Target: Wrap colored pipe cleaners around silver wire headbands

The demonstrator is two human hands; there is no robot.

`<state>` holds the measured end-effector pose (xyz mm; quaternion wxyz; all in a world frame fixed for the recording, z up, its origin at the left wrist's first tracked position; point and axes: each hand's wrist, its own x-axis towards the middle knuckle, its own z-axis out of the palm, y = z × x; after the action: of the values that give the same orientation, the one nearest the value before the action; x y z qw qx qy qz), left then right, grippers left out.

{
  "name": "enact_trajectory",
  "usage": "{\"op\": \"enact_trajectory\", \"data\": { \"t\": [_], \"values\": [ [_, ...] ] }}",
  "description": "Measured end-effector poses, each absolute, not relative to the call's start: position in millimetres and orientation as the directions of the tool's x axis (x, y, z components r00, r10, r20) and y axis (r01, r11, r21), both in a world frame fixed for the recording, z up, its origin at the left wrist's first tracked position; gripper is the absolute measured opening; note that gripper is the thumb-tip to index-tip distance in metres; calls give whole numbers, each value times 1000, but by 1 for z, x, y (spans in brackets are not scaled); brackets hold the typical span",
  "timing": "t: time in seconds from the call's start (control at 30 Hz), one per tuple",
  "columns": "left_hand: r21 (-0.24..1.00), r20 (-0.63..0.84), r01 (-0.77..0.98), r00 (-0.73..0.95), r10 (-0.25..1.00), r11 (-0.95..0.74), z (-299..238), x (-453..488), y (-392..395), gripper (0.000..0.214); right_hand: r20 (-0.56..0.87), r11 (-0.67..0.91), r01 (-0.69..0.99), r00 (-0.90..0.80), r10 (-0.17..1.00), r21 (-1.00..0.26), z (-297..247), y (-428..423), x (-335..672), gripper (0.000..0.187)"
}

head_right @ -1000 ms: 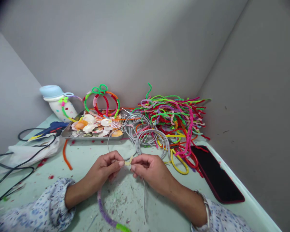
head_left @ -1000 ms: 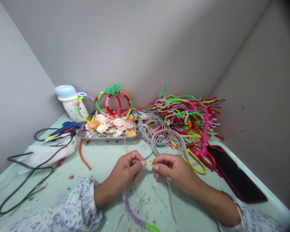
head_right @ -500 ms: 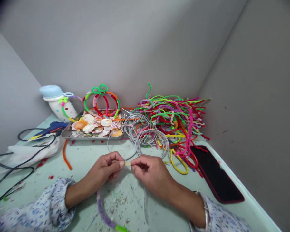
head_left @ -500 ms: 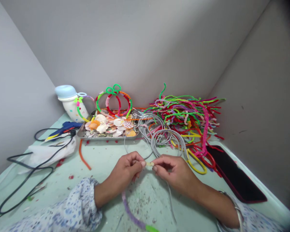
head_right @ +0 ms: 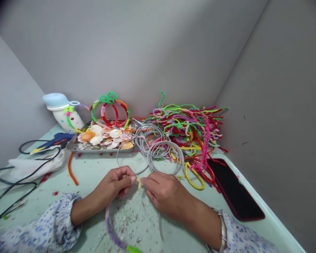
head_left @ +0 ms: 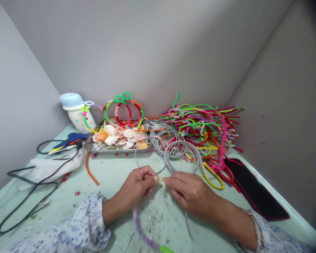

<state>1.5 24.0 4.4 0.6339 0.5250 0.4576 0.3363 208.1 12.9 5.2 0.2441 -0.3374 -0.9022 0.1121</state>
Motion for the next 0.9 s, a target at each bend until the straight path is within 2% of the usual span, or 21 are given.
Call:
{"op": "enact_trajectory", "data": {
  "t": [0.07, 0.13, 0.2, 0.27, 0.33, 0.4, 0.67, 0.9],
  "values": [
    [976, -218, 55, 357, 908, 212, 4, 1, 23, 20, 356, 716, 537, -627, 693, -446, 9, 13, 207, 28],
    [980, -201, 65, 359, 911, 191, 4, 1, 22, 20, 313, 612, 514, -553, 772, -602, 14, 14, 204, 24],
    [982, -187, 80, 362, 913, 170, 4, 1, 21, 20, 169, 392, 456, -455, 874, -799, 18, 15, 201, 20],
    [984, -174, 97, 372, 912, 148, 3, 0, 20, 19, -49, 92, 322, -404, 914, -942, 20, 18, 198, 21],
    [986, -156, 113, 385, 909, 121, 3, 0, 19, 18, -213, -156, 167, -419, 883, -974, 20, 20, 197, 26],
    [988, -135, 127, 399, 907, 92, 2, 1, 18, 17, -279, -271, 81, -442, 853, -959, 17, 22, 196, 30],
    [990, -91, 139, 438, 895, 33, 3, 1, 14, 17, -359, -357, 95, -458, 813, -929, 15, 22, 198, 33],
    [984, -133, 168, 439, 889, 64, 2, 1, 15, 16, -313, -239, 212, -470, 826, -948, 15, 20, 197, 22]
  ]
}}
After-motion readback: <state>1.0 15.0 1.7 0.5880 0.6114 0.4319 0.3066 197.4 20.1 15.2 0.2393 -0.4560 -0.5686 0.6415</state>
